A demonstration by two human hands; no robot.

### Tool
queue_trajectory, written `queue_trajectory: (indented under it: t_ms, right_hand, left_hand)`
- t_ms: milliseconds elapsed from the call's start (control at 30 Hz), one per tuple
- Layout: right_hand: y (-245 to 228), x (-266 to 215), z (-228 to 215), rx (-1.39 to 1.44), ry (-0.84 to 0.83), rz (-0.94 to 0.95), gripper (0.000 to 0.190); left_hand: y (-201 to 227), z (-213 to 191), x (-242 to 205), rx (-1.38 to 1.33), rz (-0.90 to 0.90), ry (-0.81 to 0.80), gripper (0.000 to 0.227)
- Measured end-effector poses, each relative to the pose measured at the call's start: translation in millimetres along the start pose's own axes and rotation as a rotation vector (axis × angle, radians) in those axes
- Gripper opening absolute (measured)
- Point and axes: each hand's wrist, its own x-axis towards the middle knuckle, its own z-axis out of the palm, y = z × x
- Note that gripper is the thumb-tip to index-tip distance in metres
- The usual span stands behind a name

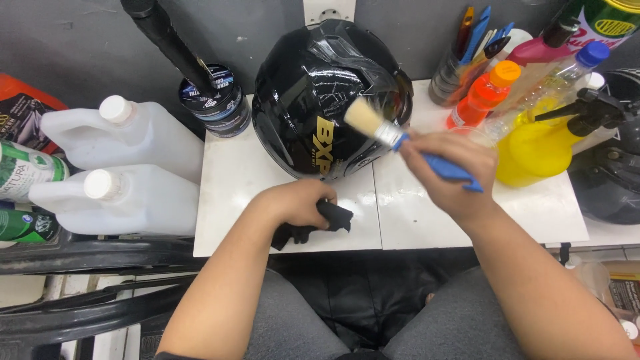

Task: The person applies a clear liquid to a black motorcycle helmet using a brush, repeatedly dipping the brush into a small cup and spreading the liquid over the helmet's surface. The person rotates the helmet to cover different areas and occasionally wipes the surface with a black cloth.

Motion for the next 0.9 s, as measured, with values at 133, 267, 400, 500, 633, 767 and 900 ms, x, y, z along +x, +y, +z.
queue_trajectory:
  t_ms: [133,267,400,500,633,767,900]
  right_hand:
    - [0.5,-2.1,-4.1,0.039,-0.022,0.024,0.008]
    - [12.2,-2.7,-10.8,0.071,0.005,0.003,0.006]
    - [6.3,-1.5,-7.8,0.08,0.007,-0.006,0.007]
    - [18.8,-3.2,-10.4,0.067,0.016,-0.021,0.007]
    - [28.8,-6.3,-17.4,0.029,0.035,-0.06,0.007]
    - [12.3,-4.6,-11.0,0.039,0.032,-0.044,0.008]
    - [38.3,-5.4,-17.9,0.023,0.103,0.058,0.005]
  left_hand:
    - [17.8,21.1,-2.4,0.045,0.012,0.314,0.035]
    - [24.2,49.4,20.0,-0.048,0.001,0.738,0.029]
    - [12.4,65.8,46.0,-0.074,-0.149,0.761,0.044]
    - [17.5,63.0,37.6,-0.156,-0.141,0.687,0.049]
    - [4.4,54.1,31.2,-0.149,-0.25,0.544,0.047]
    - [-5.7,40.1,17.9,-0.13,-0.297,0.452,0.047]
    - [-9.4,23.2,-12.2,-0.056,-0.409,0.277,0.058]
